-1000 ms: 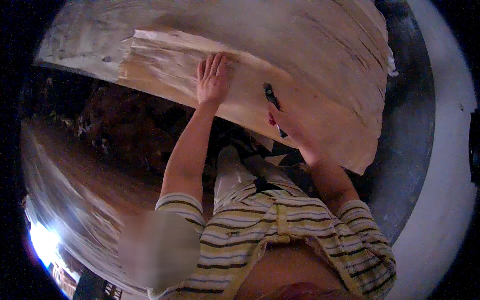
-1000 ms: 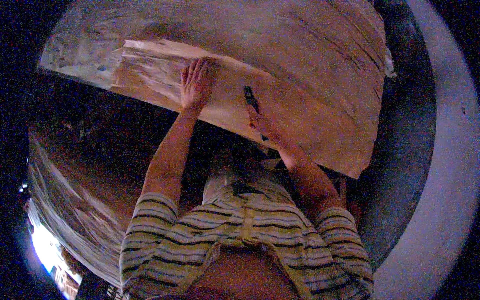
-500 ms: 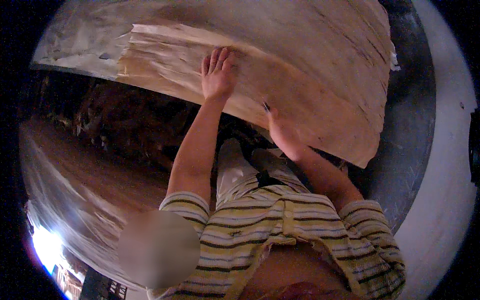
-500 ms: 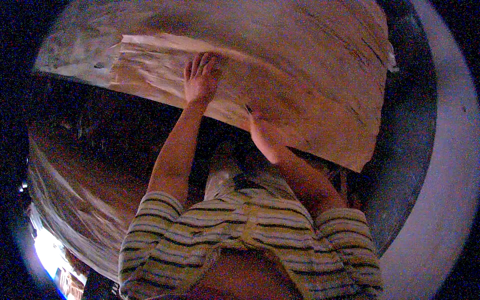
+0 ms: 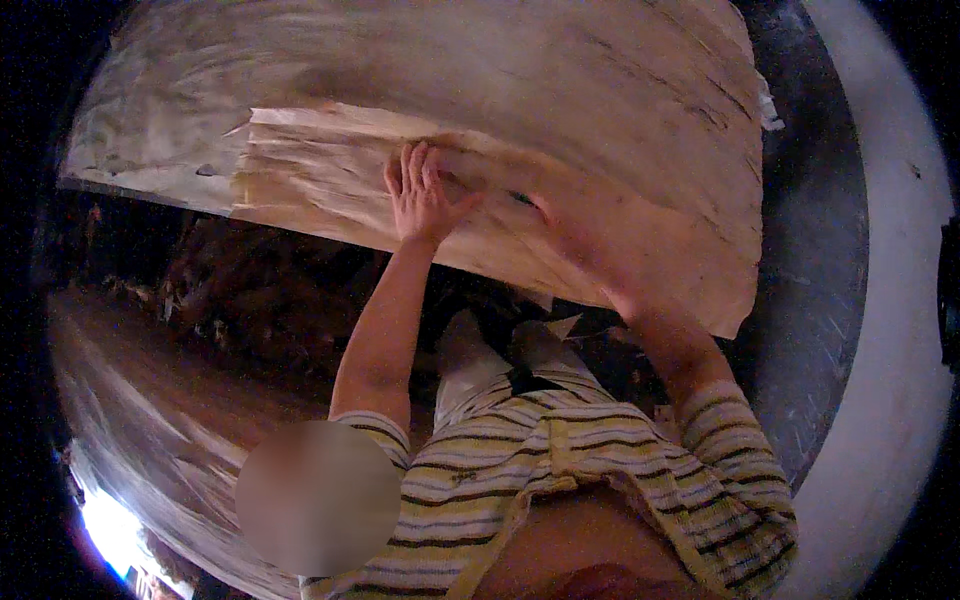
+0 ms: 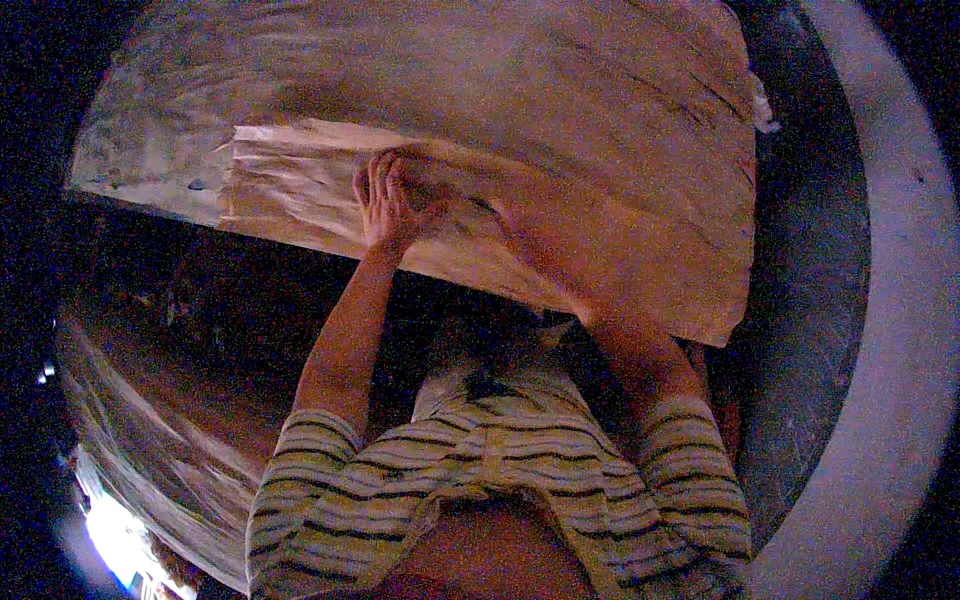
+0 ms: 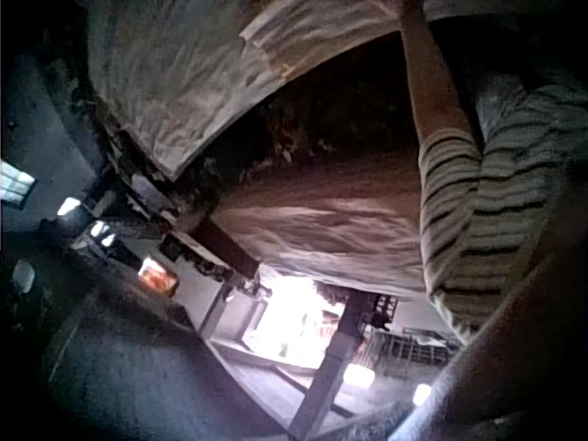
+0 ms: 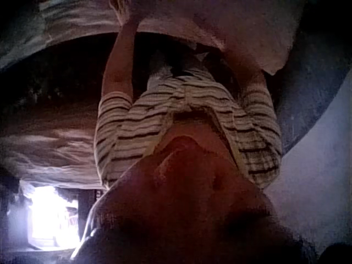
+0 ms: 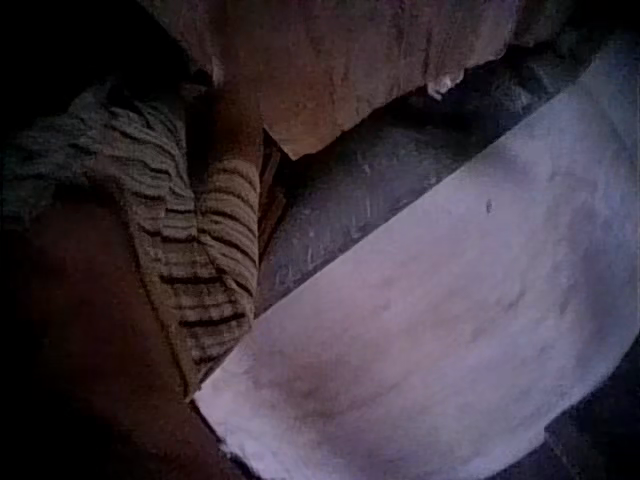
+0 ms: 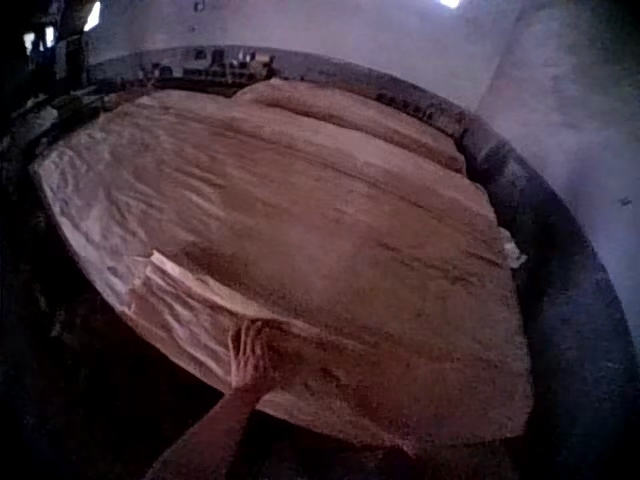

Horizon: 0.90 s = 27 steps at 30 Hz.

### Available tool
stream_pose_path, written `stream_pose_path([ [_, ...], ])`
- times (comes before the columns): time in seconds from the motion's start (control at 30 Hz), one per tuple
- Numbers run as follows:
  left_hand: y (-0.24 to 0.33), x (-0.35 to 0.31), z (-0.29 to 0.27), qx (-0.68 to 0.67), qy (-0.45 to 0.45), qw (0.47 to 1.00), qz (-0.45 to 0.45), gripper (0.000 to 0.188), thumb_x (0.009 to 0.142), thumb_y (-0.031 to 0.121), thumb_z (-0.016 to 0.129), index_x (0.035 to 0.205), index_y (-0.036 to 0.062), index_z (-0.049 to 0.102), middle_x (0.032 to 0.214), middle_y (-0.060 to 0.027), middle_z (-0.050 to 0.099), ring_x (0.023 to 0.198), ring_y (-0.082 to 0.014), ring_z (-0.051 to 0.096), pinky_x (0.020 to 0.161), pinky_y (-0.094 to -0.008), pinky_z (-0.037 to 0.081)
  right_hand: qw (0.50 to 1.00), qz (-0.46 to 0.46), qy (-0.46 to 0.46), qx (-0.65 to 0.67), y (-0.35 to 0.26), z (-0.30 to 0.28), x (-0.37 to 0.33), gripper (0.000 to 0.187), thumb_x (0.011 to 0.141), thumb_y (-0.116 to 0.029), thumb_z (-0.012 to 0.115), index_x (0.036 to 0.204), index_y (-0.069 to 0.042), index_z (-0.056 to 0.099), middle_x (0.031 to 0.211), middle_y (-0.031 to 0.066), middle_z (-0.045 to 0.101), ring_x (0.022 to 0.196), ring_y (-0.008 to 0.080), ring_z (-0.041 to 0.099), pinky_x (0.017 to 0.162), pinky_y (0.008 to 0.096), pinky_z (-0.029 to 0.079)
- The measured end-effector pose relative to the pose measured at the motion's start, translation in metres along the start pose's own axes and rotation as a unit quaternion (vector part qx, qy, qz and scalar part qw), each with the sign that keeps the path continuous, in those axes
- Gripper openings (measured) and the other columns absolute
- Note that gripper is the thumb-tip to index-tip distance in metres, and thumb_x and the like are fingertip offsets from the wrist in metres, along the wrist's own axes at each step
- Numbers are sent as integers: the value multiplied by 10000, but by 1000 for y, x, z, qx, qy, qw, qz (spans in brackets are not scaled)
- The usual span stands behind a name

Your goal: The person applies pieces of tape to join and repair thin sheets of wood veneer, using a utility knife to trim the tape and wood.

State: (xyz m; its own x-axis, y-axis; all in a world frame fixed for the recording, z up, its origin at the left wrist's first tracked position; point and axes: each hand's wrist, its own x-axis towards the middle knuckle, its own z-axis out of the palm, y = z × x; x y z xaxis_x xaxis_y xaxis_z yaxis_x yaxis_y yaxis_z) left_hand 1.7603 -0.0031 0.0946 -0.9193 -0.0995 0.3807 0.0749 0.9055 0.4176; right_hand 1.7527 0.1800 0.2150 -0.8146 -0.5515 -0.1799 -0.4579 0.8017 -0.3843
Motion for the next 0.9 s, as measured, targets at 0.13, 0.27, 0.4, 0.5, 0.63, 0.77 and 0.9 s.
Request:
stream_pose_path([
  [0.13,2,9,0,-29,141,988,49,729,568,464,661,1105,48,398,1142,-141,377,1158,-264,289,957,-478,178,978,-111,-4,-179,-24,34,83,150,756,-199,479,852,-90,519,765,130,584,749,288,574,619,410,447],
  [0.27,16,17,3,29,47,998,-9,739,556,493,649,1107,67,398,1154,-142,356,1148,-272,291,948,-476,186,981,-117,-95,-123,29,18,88,174,777,-189,452,909,-89,503,860,170,566,782,304,563,662,419,442],
  [0.4,31,18,4,27,39,999,-1,757,556,540,636,1101,63,414,1166,-139,336,1159,-265,258,963,-476,151,991,-114,46,-56,142,-30,5,246,845,-225,350,968,-64,490,910,181,548,861,327,524,726,403,409],
  [0.5,50,16,2,70,10,997,8,743,553,537,640,1089,73,422,1163,-136,339,1164,-253,247,962,-476,147,993,81,73,33,205,-42,-69,294,862,-248,319,965,-44,503,891,164,551,829,298,517,725,379,398],
  [0.63,114,15,7,97,-1,994,39,565,657,396,592,1127,133,420,1170,-119,339,1179,-279,214,969,-466,129,978,183,35,-96,224,-50,-125,314,870,-279,316,955,-49,511,815,136,546,752,255,507,679,359,399],
  [0.77,242,6,52,-88,-38,990,104,507,697,325,556,1145,137,412,1187,-128,361,1153,-326,260,935,-527,166,968,214,-133,12,216,-73,-134,313,858,-295,354,1003,-62,504,874,153,529,812,266,509,707,390,387],
  [0.9,304,-1,102,37,-146,987,46,490,751,311,476,1187,119,363,1252,-111,286,1202,-301,190,988,-489,74,999,18,-29,-30,237,-86,-119,233,804,-241,423,880,-31,490,725,194,539,713,315,540,610,411,415],
])
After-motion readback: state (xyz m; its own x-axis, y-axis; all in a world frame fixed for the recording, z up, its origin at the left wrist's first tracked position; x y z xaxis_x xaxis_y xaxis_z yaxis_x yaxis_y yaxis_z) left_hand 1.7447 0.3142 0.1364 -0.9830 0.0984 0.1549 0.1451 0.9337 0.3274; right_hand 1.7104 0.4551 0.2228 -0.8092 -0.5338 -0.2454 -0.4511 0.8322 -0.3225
